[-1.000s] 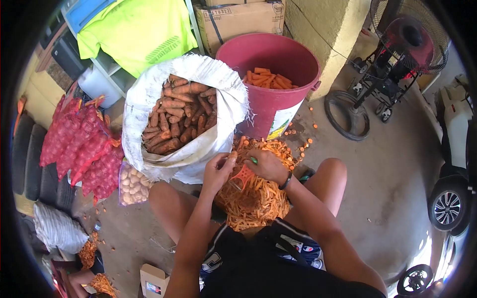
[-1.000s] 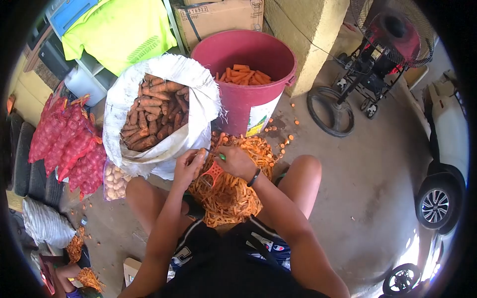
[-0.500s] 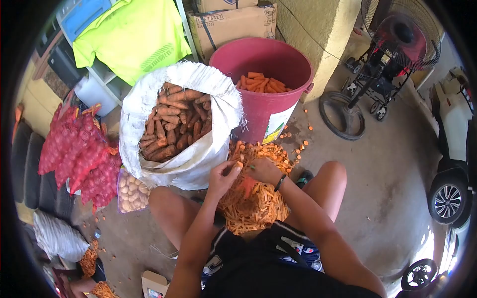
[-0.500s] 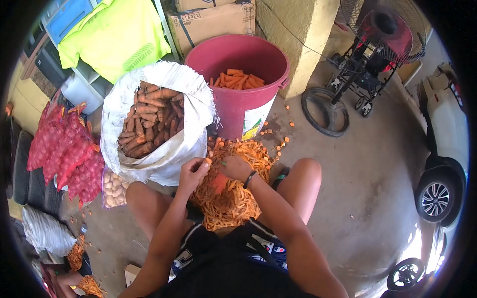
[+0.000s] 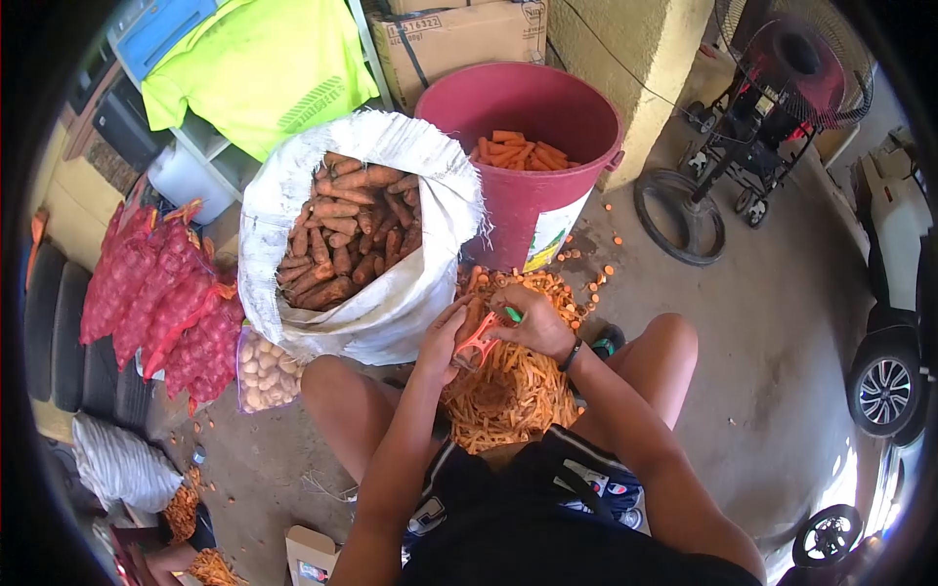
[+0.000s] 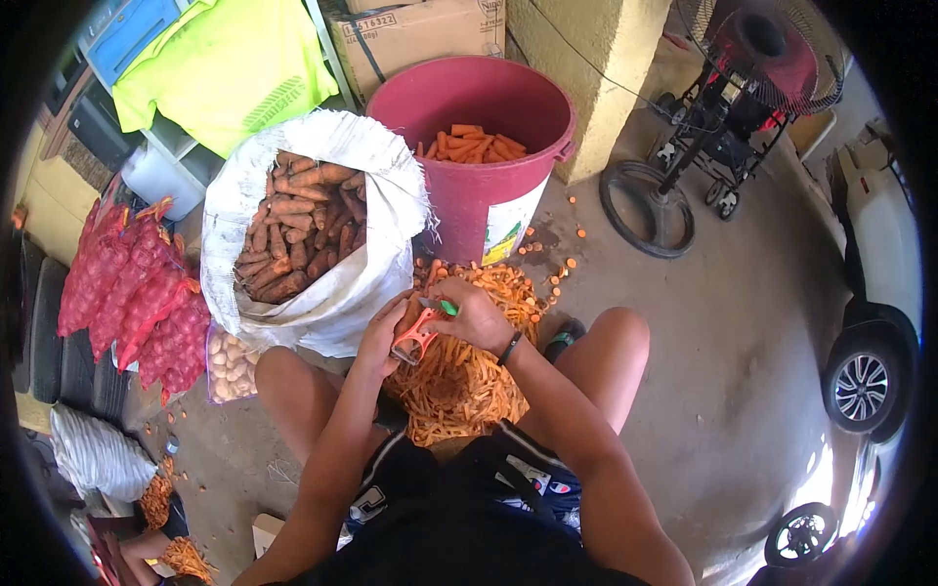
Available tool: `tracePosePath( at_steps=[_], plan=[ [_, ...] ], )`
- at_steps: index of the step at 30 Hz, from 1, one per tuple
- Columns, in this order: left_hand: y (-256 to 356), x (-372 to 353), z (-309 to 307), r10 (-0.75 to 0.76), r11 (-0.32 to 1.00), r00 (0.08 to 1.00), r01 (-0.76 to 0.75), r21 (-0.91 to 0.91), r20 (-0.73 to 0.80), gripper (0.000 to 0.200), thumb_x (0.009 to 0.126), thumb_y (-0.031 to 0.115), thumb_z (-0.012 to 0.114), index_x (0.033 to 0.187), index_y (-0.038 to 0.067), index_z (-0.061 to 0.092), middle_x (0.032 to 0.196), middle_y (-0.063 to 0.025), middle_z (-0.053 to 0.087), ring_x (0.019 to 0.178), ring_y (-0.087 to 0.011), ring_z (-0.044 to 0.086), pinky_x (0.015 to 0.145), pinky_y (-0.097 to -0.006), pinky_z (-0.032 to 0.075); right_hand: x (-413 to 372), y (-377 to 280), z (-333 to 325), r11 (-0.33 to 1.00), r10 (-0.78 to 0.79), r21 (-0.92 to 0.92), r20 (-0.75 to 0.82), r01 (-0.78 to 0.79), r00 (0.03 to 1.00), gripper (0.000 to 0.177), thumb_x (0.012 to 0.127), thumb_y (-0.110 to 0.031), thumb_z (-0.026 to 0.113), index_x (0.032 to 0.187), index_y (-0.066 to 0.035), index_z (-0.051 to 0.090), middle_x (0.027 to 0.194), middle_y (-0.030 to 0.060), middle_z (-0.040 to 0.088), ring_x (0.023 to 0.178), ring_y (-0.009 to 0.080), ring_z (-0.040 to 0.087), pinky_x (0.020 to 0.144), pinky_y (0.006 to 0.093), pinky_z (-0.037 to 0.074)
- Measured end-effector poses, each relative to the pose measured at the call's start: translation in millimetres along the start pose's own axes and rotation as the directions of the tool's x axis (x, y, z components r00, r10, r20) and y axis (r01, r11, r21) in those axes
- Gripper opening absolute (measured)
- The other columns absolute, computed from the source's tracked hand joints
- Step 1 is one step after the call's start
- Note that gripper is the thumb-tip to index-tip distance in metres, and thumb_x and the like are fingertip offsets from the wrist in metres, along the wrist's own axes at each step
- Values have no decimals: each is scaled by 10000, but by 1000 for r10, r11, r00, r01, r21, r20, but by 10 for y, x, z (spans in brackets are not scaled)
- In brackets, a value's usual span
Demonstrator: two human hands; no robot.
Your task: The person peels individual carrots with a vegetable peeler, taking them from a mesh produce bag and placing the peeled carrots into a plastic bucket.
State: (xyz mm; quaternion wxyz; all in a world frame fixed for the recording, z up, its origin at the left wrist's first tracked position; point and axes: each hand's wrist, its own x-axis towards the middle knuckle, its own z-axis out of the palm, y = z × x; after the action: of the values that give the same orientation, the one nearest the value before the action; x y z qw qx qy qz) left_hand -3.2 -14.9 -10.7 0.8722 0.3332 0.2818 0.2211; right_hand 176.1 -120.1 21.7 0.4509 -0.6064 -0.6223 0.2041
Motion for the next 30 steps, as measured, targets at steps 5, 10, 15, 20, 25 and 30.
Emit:
tracePosePath(
  at_steps=[5,10,15,20,25,30],
  plan=[
    [85,1,-17,-62,992,998,63,109,-11,342,1046,136,509,1358,2,552,1209,-103,654,1000,-172,678,833,-295,574,61,126,-107,998,-7,-56,-147,-1,989,445,710,-180,900,1050,-25,657,941,120,651,839,255,659,752,367,540],
    [153,-93,4,-103,984,994,98,146,28,362,1045,176,518,1368,13,539,1175,-100,654,943,-166,671,755,-286,570,137,457,-466,974,101,-152,-379,-169,920,460,728,-228,905,1065,-26,666,973,104,687,839,204,671,754,355,555],
    [51,47,-16,-41,999,998,40,-20,-44,378,1049,227,513,1378,41,529,1171,-113,653,950,-176,675,711,-298,582,40,17,-70,1000,1,-9,-94,-2,996,431,726,-202,898,1058,-43,675,914,105,668,808,209,658,747,359,551],
    [141,-75,19,-100,987,995,101,126,-17,387,1045,238,529,1369,27,524,1161,-109,655,963,-181,677,784,-300,570,114,205,-145,991,12,-130,-151,-31,989,426,724,-187,895,1065,-42,684,907,120,662,805,214,663,737,360,552],
    [118,24,-149,-116,989,992,111,94,49,393,1055,244,496,1385,31,494,1132,-110,657,976,-187,681,793,-299,574,116,349,-286,982,190,40,-266,-187,945,397,709,-177,907,986,-12,674,924,93,667,795,189,635,707,334,524],
    [70,49,-69,-79,997,997,79,9,10,394,1051,248,496,1402,69,488,1138,-106,640,914,-175,667,716,-313,583,46,-1,25,993,-77,-95,-110,67,991,422,711,-213,903,1026,-50,675,908,89,657,828,221,646,742,362,531]
  ],
)
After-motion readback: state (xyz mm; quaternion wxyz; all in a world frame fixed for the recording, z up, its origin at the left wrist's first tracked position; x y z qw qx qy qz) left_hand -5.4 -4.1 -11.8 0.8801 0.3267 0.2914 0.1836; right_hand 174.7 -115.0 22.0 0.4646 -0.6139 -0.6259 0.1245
